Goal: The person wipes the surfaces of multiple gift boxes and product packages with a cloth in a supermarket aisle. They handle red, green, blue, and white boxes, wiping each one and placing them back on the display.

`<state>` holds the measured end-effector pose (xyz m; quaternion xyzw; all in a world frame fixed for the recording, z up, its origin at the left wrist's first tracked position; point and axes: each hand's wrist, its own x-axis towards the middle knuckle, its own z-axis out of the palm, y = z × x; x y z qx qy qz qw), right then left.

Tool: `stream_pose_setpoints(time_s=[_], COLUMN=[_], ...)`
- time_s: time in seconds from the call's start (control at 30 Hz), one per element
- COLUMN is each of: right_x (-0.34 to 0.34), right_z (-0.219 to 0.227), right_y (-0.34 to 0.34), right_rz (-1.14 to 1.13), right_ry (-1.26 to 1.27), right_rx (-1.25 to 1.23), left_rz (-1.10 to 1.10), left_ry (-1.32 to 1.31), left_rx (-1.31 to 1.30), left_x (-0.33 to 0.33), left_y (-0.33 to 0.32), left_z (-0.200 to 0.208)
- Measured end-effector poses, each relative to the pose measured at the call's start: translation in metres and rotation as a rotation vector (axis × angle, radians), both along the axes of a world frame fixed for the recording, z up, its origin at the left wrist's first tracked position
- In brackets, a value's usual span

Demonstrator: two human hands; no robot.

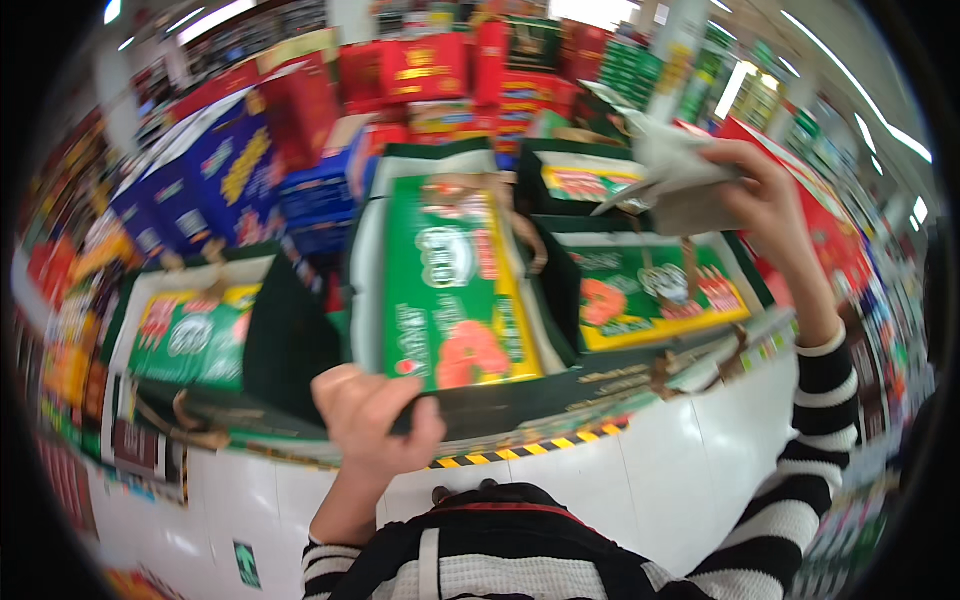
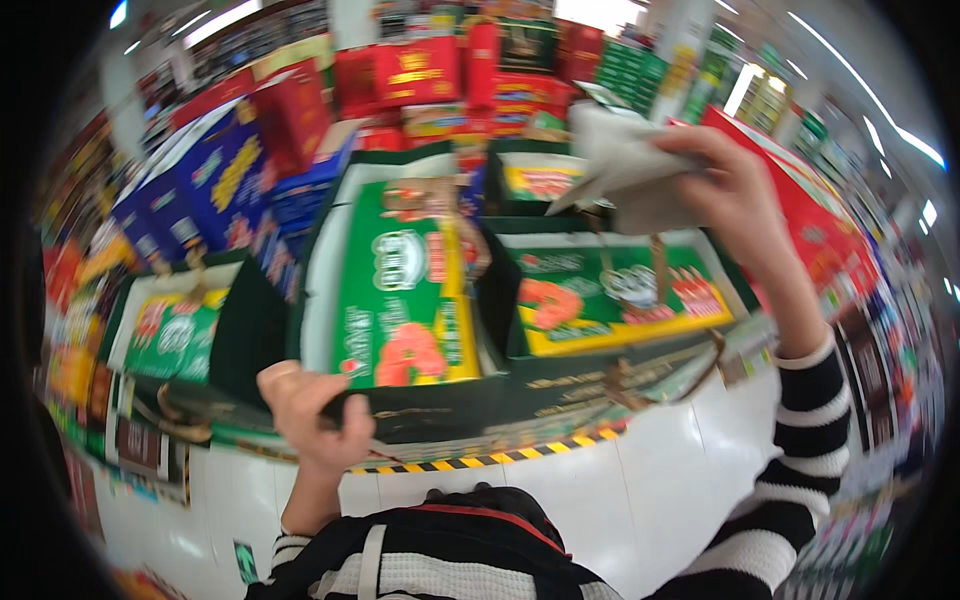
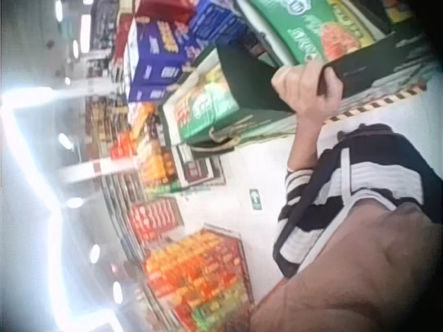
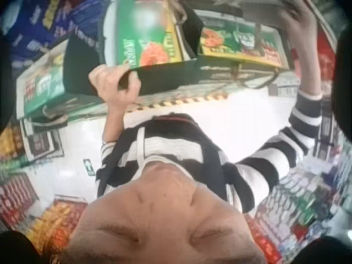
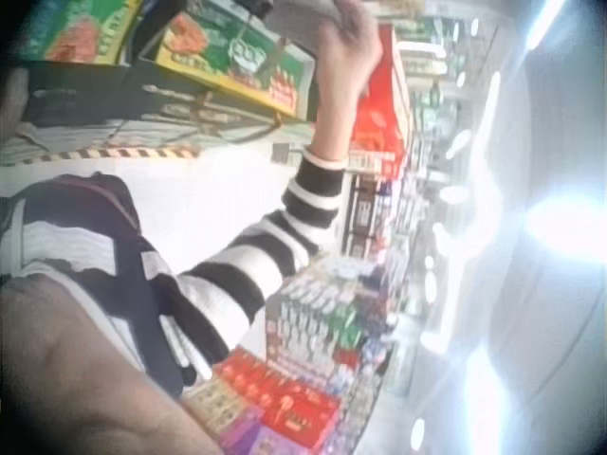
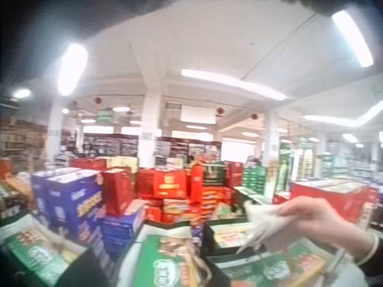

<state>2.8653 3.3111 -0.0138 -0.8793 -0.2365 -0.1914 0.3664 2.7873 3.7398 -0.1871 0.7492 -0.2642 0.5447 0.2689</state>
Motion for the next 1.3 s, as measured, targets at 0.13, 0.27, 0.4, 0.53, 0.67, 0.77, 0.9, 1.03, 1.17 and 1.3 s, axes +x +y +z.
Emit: stream_pose_setpoints(time_s=[0.13,0.27,0.4,0.53,0.67,0.77,0.9,1.03,1.17,1.3], right_x=[-0.024,-0.03,-0.039,-0.022,-0.018,-0.026,-0.033,-0.037,-0.014,0.018], right_z=[-0.045,-0.046,-0.036,-0.052,-0.058,-0.057,-0.049,-0.056,-0.08,-0.091], right_y=[0.056,0.037,-0.01,-0.014,0.032,0.081,0.089,0.007,-0.072,-0.069], right_rz=[0.365,0.13,-0.264,-0.107,0.104,0.328,0.295,-0.061,-0.392,-0.295], right_ry=[0.221,0.481,0.574,0.237,0.083,0.132,0.32,0.424,0.212,0.123], right_rx=[-0.573,-0.528,-0.611,-0.642,-0.615,-0.429,-0.475,-0.44,-0.68,-0.633], left_rz=[-0.012,-0.015,-0.037,-0.041,-0.008,-0.049,-0.028,-0.051,-0.084,-0.079], left_ry=[0.043,0.037,0.043,0.061,0.033,0.069,-0.032,-0.03,-0.025,-0.013], left_rx=[0.018,0.031,0.025,0.032,0.015,0.026,-0.089,-0.117,-0.148,-0.165], left_x=[0.0,0.001,0.001,0.0,0.0,0.0,0.007,0.008,0.007,0.006], left_y=[0.0,0.008,0.011,0.005,0.001,0.004,0.005,0.001,-0.002,-0.005], left_z=[-0.005,-0.011,-0.012,-0.008,-0.004,-0.002,-0.002,-0.002,-0.004,-0.006])
